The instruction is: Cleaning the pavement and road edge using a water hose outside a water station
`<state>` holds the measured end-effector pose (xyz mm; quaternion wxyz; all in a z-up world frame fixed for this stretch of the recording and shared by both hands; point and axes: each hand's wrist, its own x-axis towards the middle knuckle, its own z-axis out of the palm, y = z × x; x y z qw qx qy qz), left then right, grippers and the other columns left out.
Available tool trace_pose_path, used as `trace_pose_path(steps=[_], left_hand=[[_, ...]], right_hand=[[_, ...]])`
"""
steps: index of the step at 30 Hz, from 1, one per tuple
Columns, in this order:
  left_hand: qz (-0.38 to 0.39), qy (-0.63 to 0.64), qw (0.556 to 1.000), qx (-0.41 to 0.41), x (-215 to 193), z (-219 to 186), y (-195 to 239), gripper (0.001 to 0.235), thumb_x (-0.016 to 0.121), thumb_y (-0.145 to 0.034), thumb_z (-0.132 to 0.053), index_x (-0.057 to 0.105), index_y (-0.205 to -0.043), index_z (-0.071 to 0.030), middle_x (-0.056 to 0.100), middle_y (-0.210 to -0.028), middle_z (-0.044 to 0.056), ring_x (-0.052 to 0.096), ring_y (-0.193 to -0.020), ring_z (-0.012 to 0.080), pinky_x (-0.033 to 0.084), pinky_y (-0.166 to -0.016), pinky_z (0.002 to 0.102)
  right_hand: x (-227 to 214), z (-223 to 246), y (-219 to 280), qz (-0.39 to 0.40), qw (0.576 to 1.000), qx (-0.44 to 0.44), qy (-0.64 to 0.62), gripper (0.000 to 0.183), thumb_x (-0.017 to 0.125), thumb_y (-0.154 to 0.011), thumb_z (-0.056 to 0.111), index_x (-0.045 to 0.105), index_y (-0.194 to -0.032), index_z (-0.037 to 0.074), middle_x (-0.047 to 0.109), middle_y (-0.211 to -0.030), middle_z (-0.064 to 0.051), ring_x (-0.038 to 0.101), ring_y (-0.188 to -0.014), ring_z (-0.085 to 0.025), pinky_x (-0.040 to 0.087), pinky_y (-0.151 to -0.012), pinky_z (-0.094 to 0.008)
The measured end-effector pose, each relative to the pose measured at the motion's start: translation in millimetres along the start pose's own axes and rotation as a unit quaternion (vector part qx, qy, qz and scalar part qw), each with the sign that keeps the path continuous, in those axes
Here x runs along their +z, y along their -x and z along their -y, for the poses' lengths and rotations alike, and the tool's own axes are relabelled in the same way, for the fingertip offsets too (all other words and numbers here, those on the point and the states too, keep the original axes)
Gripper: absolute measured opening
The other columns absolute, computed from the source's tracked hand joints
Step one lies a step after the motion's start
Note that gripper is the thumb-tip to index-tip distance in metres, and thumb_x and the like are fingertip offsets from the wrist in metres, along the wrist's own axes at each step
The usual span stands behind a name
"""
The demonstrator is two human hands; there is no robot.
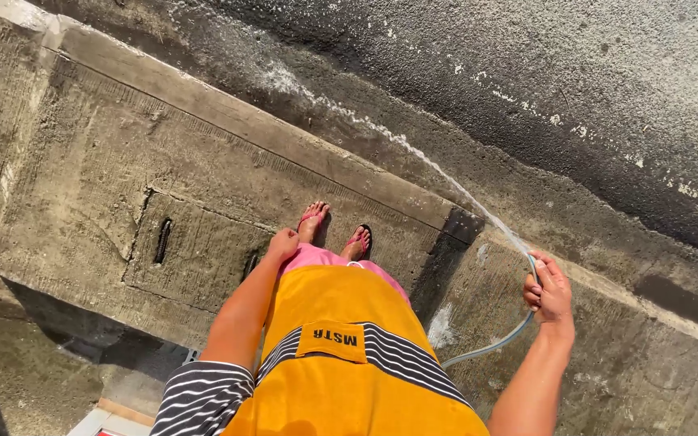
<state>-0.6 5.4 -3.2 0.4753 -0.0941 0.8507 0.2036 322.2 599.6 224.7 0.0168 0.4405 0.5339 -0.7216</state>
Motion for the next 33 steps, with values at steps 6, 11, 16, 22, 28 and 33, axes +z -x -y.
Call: trace_pose_path(steps=[6, 11, 16, 22, 28, 33], left_hand=[[0.011, -0.005, 1.000, 0.025, -8.8, -12.6, -5.6, 0.037, 0.060, -0.106, -0.034, 0.078, -0.126, -0.008, 0.080, -0.136, 0.019, 0.074, -0.122, 0.0385, 0.054, -0.108, 0.049], [0.031, 0.012, 0.998, 0.045, -27.7, -23.4, 4.8, 0.037, 0.064, -0.105, -0.036, 0.077, -0.131, -0.013, 0.080, -0.138, 0.016, 0.074, -0.125, 0.0355, 0.054, -0.108, 0.049], [0.026, -0.004, 0.997, 0.074, -37.4, -17.1, -6.2, 0.039, 0.064, -0.104, -0.037, 0.078, -0.130, -0.011, 0.081, -0.135, 0.014, 0.075, -0.122, 0.0343, 0.055, -0.107, 0.048], [0.022, -0.014, 0.998, 0.061, -41.9, -15.0, 1.9, 0.034, 0.063, -0.108, -0.035, 0.077, -0.128, -0.012, 0.082, -0.129, 0.014, 0.076, -0.114, 0.0336, 0.056, -0.098, 0.050], [0.012, 0.010, 0.997, 0.070, -33.6, -8.1, 6.9, 0.038, 0.063, -0.107, -0.035, 0.080, -0.130, -0.011, 0.082, -0.133, 0.014, 0.076, -0.120, 0.0330, 0.056, -0.106, 0.048], [0.006, -0.013, 0.998, 0.057, -22.9, 4.4, -5.8, 0.046, 0.071, -0.100, -0.053, 0.084, -0.134, -0.025, 0.087, -0.132, 0.009, 0.073, -0.138, 0.0403, 0.056, -0.119, 0.055]], right_hand=[[-26.5, 12.4, 48.5, -0.122, 0.990, 0.054, 0.040, 0.026, 0.049, -0.126, 0.030, 0.064, -0.146, 0.023, 0.028, -0.061, 0.004, 0.022, -0.043, -0.006, 0.018, -0.039, -0.026], [-70.9, 15.1, 61.9, -0.186, 0.974, 0.097, 0.090, 0.026, 0.050, -0.128, 0.028, 0.064, -0.149, 0.023, 0.028, -0.065, 0.001, 0.020, -0.050, -0.009, 0.016, -0.048, -0.032], [-72.5, 35.8, 65.0, -0.233, 0.956, 0.142, 0.113, 0.024, 0.050, -0.129, 0.023, 0.071, -0.141, 0.021, 0.032, -0.068, -0.001, 0.025, -0.055, -0.012, 0.017, -0.051, -0.034], [-60.8, 47.5, 49.1, -0.235, 0.945, 0.179, 0.140, 0.030, 0.051, -0.129, 0.027, 0.071, -0.151, 0.022, 0.039, -0.072, -0.003, 0.025, -0.058, -0.015, 0.020, -0.054, -0.040], [-22.0, 67.3, 36.0, -0.205, 0.952, 0.172, 0.150, 0.031, 0.049, -0.128, 0.028, 0.071, -0.150, 0.024, 0.036, -0.070, -0.002, 0.023, -0.057, -0.014, 0.017, -0.055, -0.036], [-40.8, 28.5, -4.6, -0.125, 0.975, 0.119, 0.137, 0.029, 0.049, -0.123, 0.035, 0.061, -0.149, 0.032, 0.029, -0.063, 0.006, 0.028, -0.040, -0.006, 0.025, -0.031, -0.029]])
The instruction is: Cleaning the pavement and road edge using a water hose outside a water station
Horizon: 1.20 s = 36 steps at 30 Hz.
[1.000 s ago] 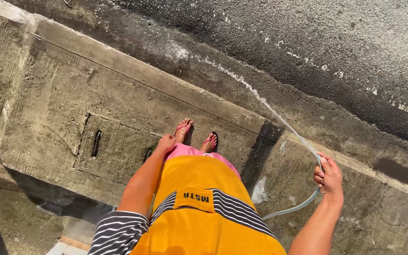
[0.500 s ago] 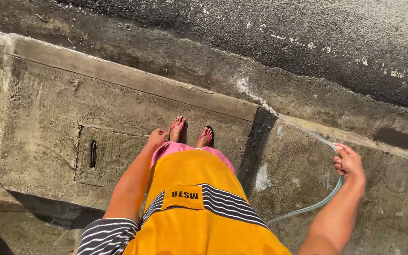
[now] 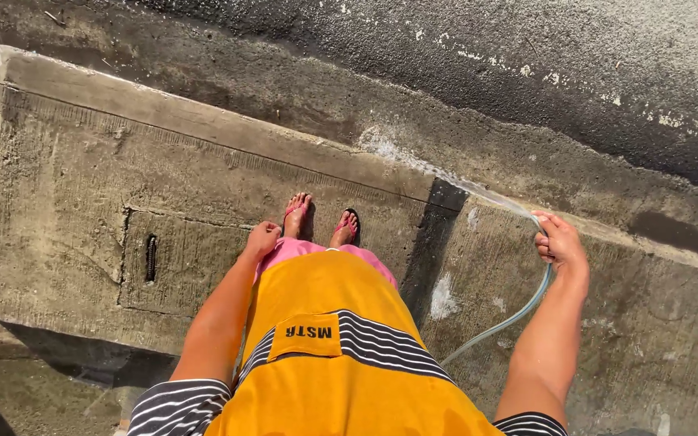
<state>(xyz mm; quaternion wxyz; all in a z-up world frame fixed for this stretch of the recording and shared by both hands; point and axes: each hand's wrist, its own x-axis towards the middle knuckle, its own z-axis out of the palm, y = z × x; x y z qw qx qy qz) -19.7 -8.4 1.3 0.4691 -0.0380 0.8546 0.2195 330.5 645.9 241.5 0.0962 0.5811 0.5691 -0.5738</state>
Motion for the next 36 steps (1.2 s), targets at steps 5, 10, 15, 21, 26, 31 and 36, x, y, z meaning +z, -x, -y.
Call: trace_pose_path(steps=[5, 10, 15, 21, 26, 31, 36], left_hand=[[-0.003, 0.008, 1.000, -0.009, 2.5, 1.2, 3.2, 0.046, 0.071, -0.099, -0.055, 0.084, -0.135, -0.029, 0.087, -0.131, 0.007, 0.073, -0.138, 0.0381, 0.055, -0.120, 0.053], [-0.005, 0.019, 1.000, -0.020, 3.9, 3.6, 1.9, 0.046, 0.071, -0.100, -0.053, 0.084, -0.136, -0.028, 0.087, -0.131, 0.007, 0.073, -0.139, 0.0375, 0.055, -0.120, 0.052], [-0.003, 0.009, 1.000, -0.022, 3.7, 4.8, 2.2, 0.046, 0.070, -0.100, -0.055, 0.083, -0.136, -0.029, 0.087, -0.132, 0.007, 0.072, -0.140, 0.0377, 0.055, -0.120, 0.053], [-0.001, 0.010, 1.000, -0.021, 4.4, 4.4, 0.8, 0.046, 0.070, -0.099, -0.055, 0.082, -0.137, -0.030, 0.087, -0.132, 0.005, 0.072, -0.141, 0.0364, 0.054, -0.122, 0.052], [0.002, 0.014, 1.000, -0.023, 5.8, 5.5, 2.1, 0.046, 0.070, -0.101, -0.053, 0.082, -0.138, -0.029, 0.086, -0.134, 0.008, 0.071, -0.142, 0.0380, 0.054, -0.122, 0.053], [0.002, 0.017, 0.999, -0.029, 3.9, 6.7, 4.1, 0.044, 0.071, -0.100, -0.054, 0.082, -0.137, -0.032, 0.085, -0.136, 0.007, 0.070, -0.143, 0.0368, 0.054, -0.123, 0.052], [-0.004, 0.021, 0.999, -0.039, 1.9, 8.9, 3.4, 0.044, 0.072, -0.100, -0.053, 0.083, -0.136, -0.031, 0.086, -0.131, 0.006, 0.072, -0.141, 0.0347, 0.055, -0.122, 0.051]], right_hand=[[21.5, 10.6, -6.4, 0.026, 0.999, -0.019, -0.007, 0.028, 0.050, -0.124, 0.035, 0.061, -0.149, 0.031, 0.029, -0.062, 0.006, 0.029, -0.039, -0.006, 0.026, -0.030, -0.028], [45.4, 27.8, -3.7, 0.043, 0.999, -0.024, -0.013, 0.028, 0.050, -0.123, 0.035, 0.062, -0.148, 0.029, 0.029, -0.061, 0.007, 0.030, -0.038, -0.006, 0.026, -0.029, -0.029], [66.4, 36.3, -11.7, 0.062, 0.997, -0.046, -0.007, 0.026, 0.053, -0.122, 0.034, 0.064, -0.145, 0.030, 0.031, -0.061, 0.005, 0.032, -0.037, -0.008, 0.028, -0.026, -0.030], [95.2, 49.2, -15.0, 0.097, 0.993, -0.059, -0.020, 0.024, 0.055, -0.121, 0.033, 0.066, -0.143, 0.032, 0.029, -0.060, 0.004, 0.030, -0.036, -0.008, 0.028, -0.025, -0.031], [112.7, 49.7, -29.2, 0.119, 0.990, -0.062, -0.031, 0.023, 0.054, -0.122, 0.033, 0.065, -0.142, 0.032, 0.028, -0.060, 0.005, 0.029, -0.036, -0.007, 0.028, -0.024, -0.030], [130.9, 61.9, -25.8, 0.138, 0.988, -0.063, -0.036, 0.023, 0.055, -0.122, 0.033, 0.064, -0.142, 0.032, 0.029, -0.060, 0.005, 0.030, -0.036, -0.007, 0.028, -0.024, -0.030], [151.2, 75.3, -20.7, 0.166, 0.982, -0.073, -0.048, 0.022, 0.055, -0.122, 0.032, 0.064, -0.142, 0.031, 0.030, -0.061, 0.006, 0.032, -0.037, -0.007, 0.030, -0.025, -0.029]])
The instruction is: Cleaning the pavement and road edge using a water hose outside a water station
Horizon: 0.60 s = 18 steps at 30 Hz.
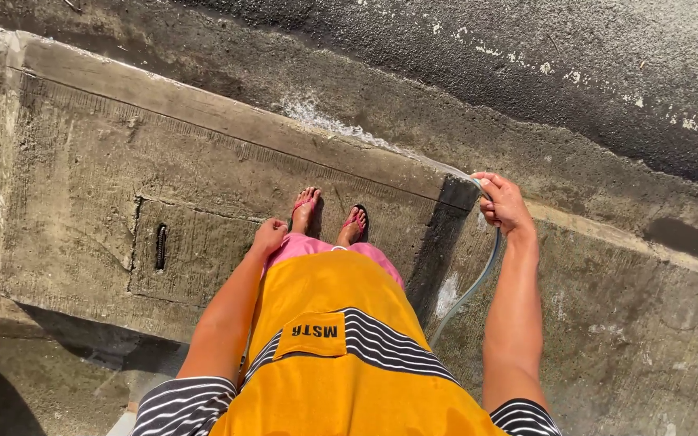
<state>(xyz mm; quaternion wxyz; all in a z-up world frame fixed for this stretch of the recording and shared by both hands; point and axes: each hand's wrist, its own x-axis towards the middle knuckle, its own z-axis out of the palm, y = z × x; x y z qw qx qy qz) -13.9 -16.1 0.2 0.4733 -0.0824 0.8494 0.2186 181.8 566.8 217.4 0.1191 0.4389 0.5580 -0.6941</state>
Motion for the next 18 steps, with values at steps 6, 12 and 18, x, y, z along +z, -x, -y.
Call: trace_pose_path(steps=[6, 12, 18], left_hand=[[0.006, -0.001, 1.000, 0.003, -1.8, 0.3, 0.1, 0.045, 0.070, -0.102, -0.050, 0.083, -0.138, -0.028, 0.085, -0.135, 0.010, 0.069, -0.145, 0.0374, 0.053, -0.124, 0.052], [-0.005, -0.002, 1.000, -0.001, 2.0, -6.4, -1.9, 0.043, 0.069, -0.101, -0.050, 0.083, -0.136, -0.028, 0.084, -0.138, 0.009, 0.069, -0.145, 0.0360, 0.053, -0.124, 0.052], [0.000, 0.007, 1.000, 0.001, 4.6, -8.4, -3.9, 0.044, 0.070, -0.101, -0.047, 0.084, -0.137, -0.025, 0.085, -0.137, 0.010, 0.070, -0.144, 0.0379, 0.054, -0.123, 0.053]], right_hand=[[5.9, -6.8, -24.6, 0.032, 0.999, -0.018, -0.026, 0.024, 0.055, -0.122, 0.033, 0.064, -0.144, 0.031, 0.029, -0.060, 0.005, 0.031, -0.036, -0.007, 0.030, -0.024, -0.029], [14.7, 7.0, -30.1, 0.044, 0.998, -0.032, -0.023, 0.025, 0.055, -0.122, 0.033, 0.064, -0.145, 0.030, 0.029, -0.060, 0.006, 0.032, -0.037, -0.007, 0.031, -0.025, -0.028], [40.4, 29.2, -21.1, 0.053, 0.997, -0.056, -0.029, 0.024, 0.056, -0.122, 0.033, 0.066, -0.144, 0.026, 0.030, -0.059, 0.004, 0.030, -0.035, -0.008, 0.029, -0.025, -0.028]])
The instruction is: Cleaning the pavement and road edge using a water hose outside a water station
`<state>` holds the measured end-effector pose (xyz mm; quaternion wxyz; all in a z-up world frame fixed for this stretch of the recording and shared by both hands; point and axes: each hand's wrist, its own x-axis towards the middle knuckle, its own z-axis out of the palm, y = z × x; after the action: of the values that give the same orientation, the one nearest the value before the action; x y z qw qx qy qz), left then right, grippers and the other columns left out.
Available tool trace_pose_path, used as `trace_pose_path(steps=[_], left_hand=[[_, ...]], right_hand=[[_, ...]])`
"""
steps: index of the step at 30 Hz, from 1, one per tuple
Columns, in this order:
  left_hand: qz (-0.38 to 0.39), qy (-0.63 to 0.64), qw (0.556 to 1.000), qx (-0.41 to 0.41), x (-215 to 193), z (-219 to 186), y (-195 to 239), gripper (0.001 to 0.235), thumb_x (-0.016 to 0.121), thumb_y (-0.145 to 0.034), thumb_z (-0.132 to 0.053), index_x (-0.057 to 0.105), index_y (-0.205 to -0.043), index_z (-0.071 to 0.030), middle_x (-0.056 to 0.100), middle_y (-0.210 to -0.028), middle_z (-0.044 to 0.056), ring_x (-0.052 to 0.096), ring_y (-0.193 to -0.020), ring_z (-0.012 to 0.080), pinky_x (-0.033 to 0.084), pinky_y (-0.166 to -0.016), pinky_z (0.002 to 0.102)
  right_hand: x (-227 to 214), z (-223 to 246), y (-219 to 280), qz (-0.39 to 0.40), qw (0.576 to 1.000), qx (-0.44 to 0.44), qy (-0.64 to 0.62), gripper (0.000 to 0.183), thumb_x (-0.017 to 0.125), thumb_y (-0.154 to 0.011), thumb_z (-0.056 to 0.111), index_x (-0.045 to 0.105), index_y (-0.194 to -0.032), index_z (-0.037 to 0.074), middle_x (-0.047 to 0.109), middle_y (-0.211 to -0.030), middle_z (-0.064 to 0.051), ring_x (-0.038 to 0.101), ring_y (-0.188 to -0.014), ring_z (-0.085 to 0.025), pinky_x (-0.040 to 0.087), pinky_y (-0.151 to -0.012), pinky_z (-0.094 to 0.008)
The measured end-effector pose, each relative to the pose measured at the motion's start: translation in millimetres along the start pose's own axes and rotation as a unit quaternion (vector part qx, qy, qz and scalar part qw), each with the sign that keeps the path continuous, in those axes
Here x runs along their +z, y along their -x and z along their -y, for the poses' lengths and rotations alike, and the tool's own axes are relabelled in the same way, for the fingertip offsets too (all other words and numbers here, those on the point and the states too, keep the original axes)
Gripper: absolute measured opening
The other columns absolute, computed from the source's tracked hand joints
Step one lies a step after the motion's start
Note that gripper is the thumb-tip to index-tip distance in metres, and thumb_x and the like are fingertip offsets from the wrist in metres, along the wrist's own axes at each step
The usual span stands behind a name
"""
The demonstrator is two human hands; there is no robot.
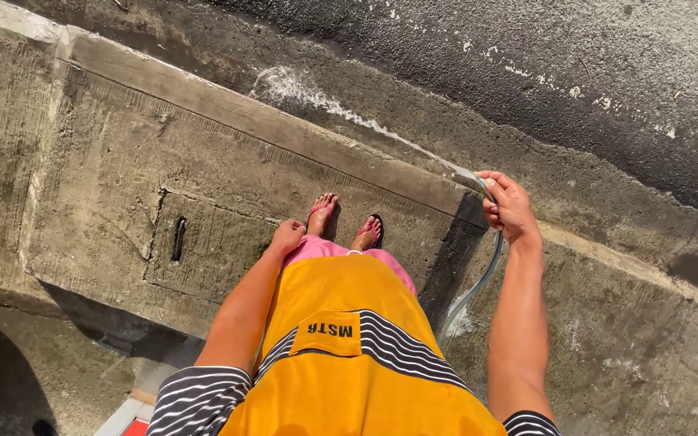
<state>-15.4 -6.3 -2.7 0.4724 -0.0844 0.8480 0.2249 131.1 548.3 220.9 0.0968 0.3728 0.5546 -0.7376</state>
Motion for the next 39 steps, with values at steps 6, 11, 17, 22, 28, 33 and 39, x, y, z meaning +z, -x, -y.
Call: trace_pose_path(steps=[6, 11, 17, 22, 28, 33, 39], left_hand=[[-0.004, -0.002, 1.000, -0.003, 1.8, -0.6, 1.0, 0.042, 0.070, -0.101, -0.047, 0.084, -0.135, -0.027, 0.085, -0.138, 0.009, 0.070, -0.144, 0.0369, 0.055, -0.123, 0.052], [-0.004, 0.002, 1.000, -0.003, -0.3, -0.4, 3.5, 0.043, 0.070, -0.099, -0.048, 0.084, -0.135, -0.028, 0.085, -0.137, 0.008, 0.070, -0.143, 0.0367, 0.055, -0.123, 0.052], [-0.013, 0.007, 1.000, 0.000, 0.8, 2.2, 5.7, 0.043, 0.070, -0.099, -0.049, 0.084, -0.134, -0.029, 0.085, -0.136, 0.007, 0.071, -0.143, 0.0367, 0.055, -0.123, 0.052], [-0.013, 0.011, 1.000, 0.000, -1.0, 2.9, 6.4, 0.045, 0.070, -0.099, -0.049, 0.083, -0.137, -0.028, 0.085, -0.138, 0.007, 0.070, -0.143, 0.0370, 0.055, -0.123, 0.053], [-0.011, 0.017, 1.000, -0.001, -0.6, 3.2, 5.8, 0.045, 0.071, -0.099, -0.050, 0.083, -0.137, -0.029, 0.085, -0.137, 0.006, 0.070, -0.144, 0.0357, 0.055, -0.123, 0.052], [-0.008, 0.005, 1.000, 0.001, 0.4, -0.2, 4.2, 0.045, 0.069, -0.101, -0.050, 0.083, -0.137, -0.028, 0.084, -0.140, 0.009, 0.070, -0.145, 0.0368, 0.054, -0.124, 0.052], [-0.011, 0.011, 1.000, -0.001, 1.5, -1.3, 4.4, 0.044, 0.068, -0.100, -0.048, 0.083, -0.135, -0.027, 0.089, -0.126, 0.005, 0.072, -0.142, 0.0352, 0.055, -0.123, 0.051]], right_hand=[[19.6, 12.0, -3.3, 0.000, 1.000, -0.028, -0.012, 0.024, 0.058, -0.122, 0.031, 0.067, -0.143, 0.024, 0.033, -0.059, 0.002, 0.033, -0.035, -0.010, 0.032, -0.025, -0.028], [40.5, 23.8, -1.0, -0.001, 0.999, -0.037, -0.021, 0.025, 0.058, -0.122, 0.031, 0.068, -0.144, 0.024, 0.031, -0.058, 0.002, 0.031, -0.033, -0.009, 0.030, -0.024, -0.029], [58.8, 25.8, -6.5, 0.008, 0.999, -0.047, -0.026, 0.024, 0.060, -0.121, 0.029, 0.069, -0.142, 0.021, 0.033, -0.058, 0.001, 0.032, -0.032, -0.010, 0.031, -0.024, -0.029], [69.7, 20.9, -12.2, 0.019, 0.998, -0.048, -0.034, 0.024, 0.061, -0.121, 0.031, 0.069, -0.142, 0.022, 0.033, -0.058, 0.002, 0.033, -0.032, -0.009, 0.032, -0.023, -0.029], [85.9, 28.1, -4.0, 0.026, 0.997, -0.059, -0.052, 0.022, 0.059, -0.121, 0.028, 0.069, -0.140, 0.021, 0.032, -0.057, 0.001, 0.031, -0.033, -0.009, 0.030, -0.025, -0.028], [87.4, 26.7, -5.2, 0.039, 0.996, -0.067, -0.048, 0.024, 0.058, -0.122, 0.029, 0.067, -0.142, 0.021, 0.031, -0.059, 0.002, 0.031, -0.033, -0.008, 0.032, -0.025, -0.028], [88.2, 22.4, -4.3, 0.059, 0.994, -0.076, -0.049, 0.025, 0.059, -0.121, 0.027, 0.067, -0.143, 0.019, 0.030, -0.057, 0.003, 0.032, -0.032, -0.008, 0.033, -0.025, -0.028]])
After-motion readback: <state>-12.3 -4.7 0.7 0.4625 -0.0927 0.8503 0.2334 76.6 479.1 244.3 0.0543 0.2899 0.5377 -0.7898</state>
